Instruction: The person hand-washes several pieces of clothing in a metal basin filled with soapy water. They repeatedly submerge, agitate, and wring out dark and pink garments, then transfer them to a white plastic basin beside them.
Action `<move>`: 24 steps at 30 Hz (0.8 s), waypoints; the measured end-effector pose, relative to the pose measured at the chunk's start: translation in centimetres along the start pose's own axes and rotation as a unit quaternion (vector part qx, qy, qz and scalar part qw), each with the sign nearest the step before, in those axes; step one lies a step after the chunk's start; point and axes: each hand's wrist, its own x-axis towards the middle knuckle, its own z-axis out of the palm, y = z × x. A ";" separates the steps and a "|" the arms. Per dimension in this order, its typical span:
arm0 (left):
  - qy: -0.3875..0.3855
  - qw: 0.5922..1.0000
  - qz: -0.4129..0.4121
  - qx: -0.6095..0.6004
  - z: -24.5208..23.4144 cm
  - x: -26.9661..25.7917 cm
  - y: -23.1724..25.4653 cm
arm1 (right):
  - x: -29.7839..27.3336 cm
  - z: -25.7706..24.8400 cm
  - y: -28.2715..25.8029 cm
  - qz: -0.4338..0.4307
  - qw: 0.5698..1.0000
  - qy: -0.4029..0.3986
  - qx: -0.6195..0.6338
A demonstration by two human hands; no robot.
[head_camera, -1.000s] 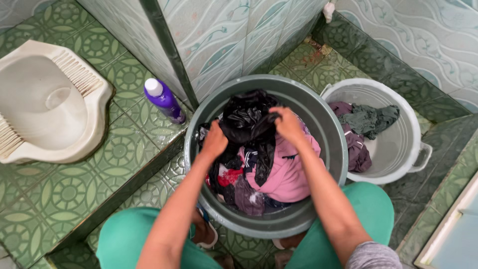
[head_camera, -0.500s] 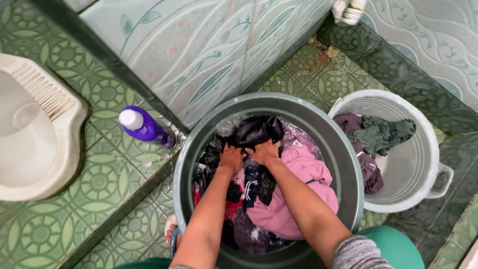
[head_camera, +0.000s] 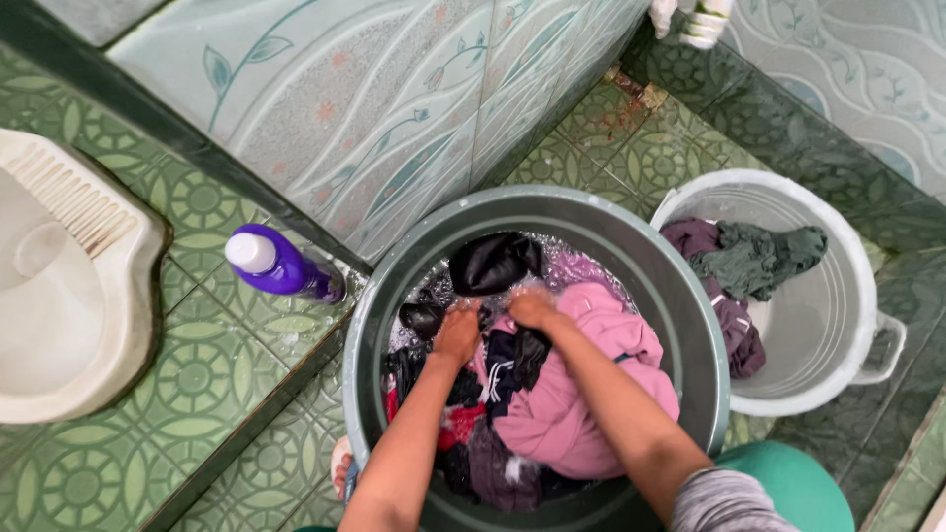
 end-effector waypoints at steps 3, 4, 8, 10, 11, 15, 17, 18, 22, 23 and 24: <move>0.065 0.998 -0.023 -0.013 -7.0 -2.5 4.6 | -2.5 -4.2 1.5 -0.063 0.990 0.106 0.065; 0.054 0.995 -0.073 -0.028 -9.3 -3.5 5.8 | -4.0 -5.9 1.1 -0.132 0.974 0.169 0.075; 0.175 0.971 -0.154 -0.056 -15.9 -2.3 9.2 | -9.7 -12.8 -2.5 -0.136 0.916 0.345 0.153; 0.220 0.959 -0.166 -0.060 -17.2 -1.1 10.1 | -10.9 -13.9 -4.6 -0.031 0.914 0.313 0.255; 0.243 0.953 -0.171 -0.060 -17.6 -0.4 10.3 | -10.5 -13.7 -5.4 -0.060 0.923 0.301 0.231; 0.064 0.977 -0.187 -0.080 -15.0 1.9 9.0 | -6.4 -8.3 -6.4 -0.038 0.978 0.164 0.127; 0.011 0.992 -0.119 -0.037 -11.5 1.9 7.2 | -5.1 -5.1 -6.2 -0.017 0.977 0.178 0.117; 0.018 0.995 -0.098 -0.031 -9.8 1.9 6.0 | -4.7 -4.1 -5.8 0.001 0.980 0.163 0.114; -0.023 0.995 -0.089 -0.032 -3.5 2.8 1.3 | -2.7 -0.6 -4.7 0.049 0.989 0.124 0.070; -0.049 0.993 -0.104 -0.037 -2.1 3.3 0.3 | -1.8 0.3 -4.2 0.055 0.990 0.122 0.051; -0.074 0.989 -0.121 -0.030 -0.7 3.9 -0.6 | -1.0 1.4 -3.5 0.060 0.991 0.115 0.041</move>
